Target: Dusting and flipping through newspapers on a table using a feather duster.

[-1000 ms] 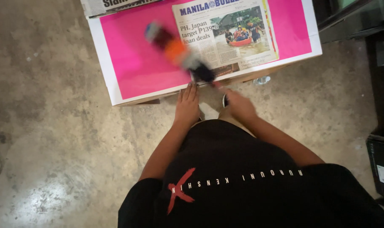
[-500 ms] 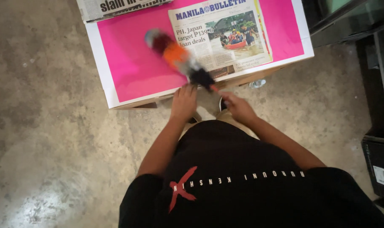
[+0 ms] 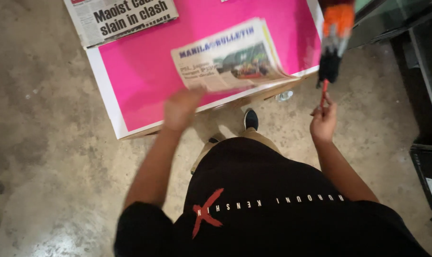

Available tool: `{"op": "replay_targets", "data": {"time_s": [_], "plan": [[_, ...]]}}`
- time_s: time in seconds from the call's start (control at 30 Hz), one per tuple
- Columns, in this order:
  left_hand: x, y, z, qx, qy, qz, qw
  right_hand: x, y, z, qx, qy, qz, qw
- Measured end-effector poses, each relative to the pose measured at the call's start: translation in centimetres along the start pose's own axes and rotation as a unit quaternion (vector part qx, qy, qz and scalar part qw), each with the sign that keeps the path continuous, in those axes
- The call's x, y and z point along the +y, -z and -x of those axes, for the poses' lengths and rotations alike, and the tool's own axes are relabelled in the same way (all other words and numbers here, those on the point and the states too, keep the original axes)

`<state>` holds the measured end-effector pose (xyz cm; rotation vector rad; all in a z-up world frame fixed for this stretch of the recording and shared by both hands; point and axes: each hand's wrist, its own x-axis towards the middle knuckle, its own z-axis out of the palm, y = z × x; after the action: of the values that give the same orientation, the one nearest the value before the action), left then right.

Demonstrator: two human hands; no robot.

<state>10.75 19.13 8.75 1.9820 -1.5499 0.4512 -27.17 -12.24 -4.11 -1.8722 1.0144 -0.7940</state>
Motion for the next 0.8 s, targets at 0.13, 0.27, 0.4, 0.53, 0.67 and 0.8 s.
{"op": "replay_targets", "data": {"time_s": [0.13, 0.27, 0.4, 0.53, 0.67, 0.8], "plan": [[-1.8, 5.4, -9.0, -0.109, 0.131, -0.088, 0.981, 0.7, 1.6, 0.0, 0.04, -0.004, 0.052, 0.998], [-7.4, 4.1, -13.0, 0.071, 0.17, 0.172, 0.968, 1.1, 1.3, -0.8, 0.042, 0.004, 0.049, 0.998], [-13.5, -1.2, -14.0, -0.029, 0.39, 0.254, 0.885, 1.2, 0.0, -1.6, 0.007, -0.014, 0.029, 0.999], [-19.3, -11.9, -7.1, 0.013, 0.386, 0.185, 0.904, 0.2, -1.7, -1.4, -0.018, 0.023, 0.074, 0.997], [-12.7, -15.3, -1.3, 0.013, 0.286, 0.05, 0.957, -3.6, -3.6, -0.8, -0.101, -0.038, 0.132, 0.985], [-3.1, -14.7, 5.2, -0.189, 0.316, -0.001, 0.93, -7.4, -6.0, 0.0, -0.186, -0.059, 0.174, 0.965]]}}
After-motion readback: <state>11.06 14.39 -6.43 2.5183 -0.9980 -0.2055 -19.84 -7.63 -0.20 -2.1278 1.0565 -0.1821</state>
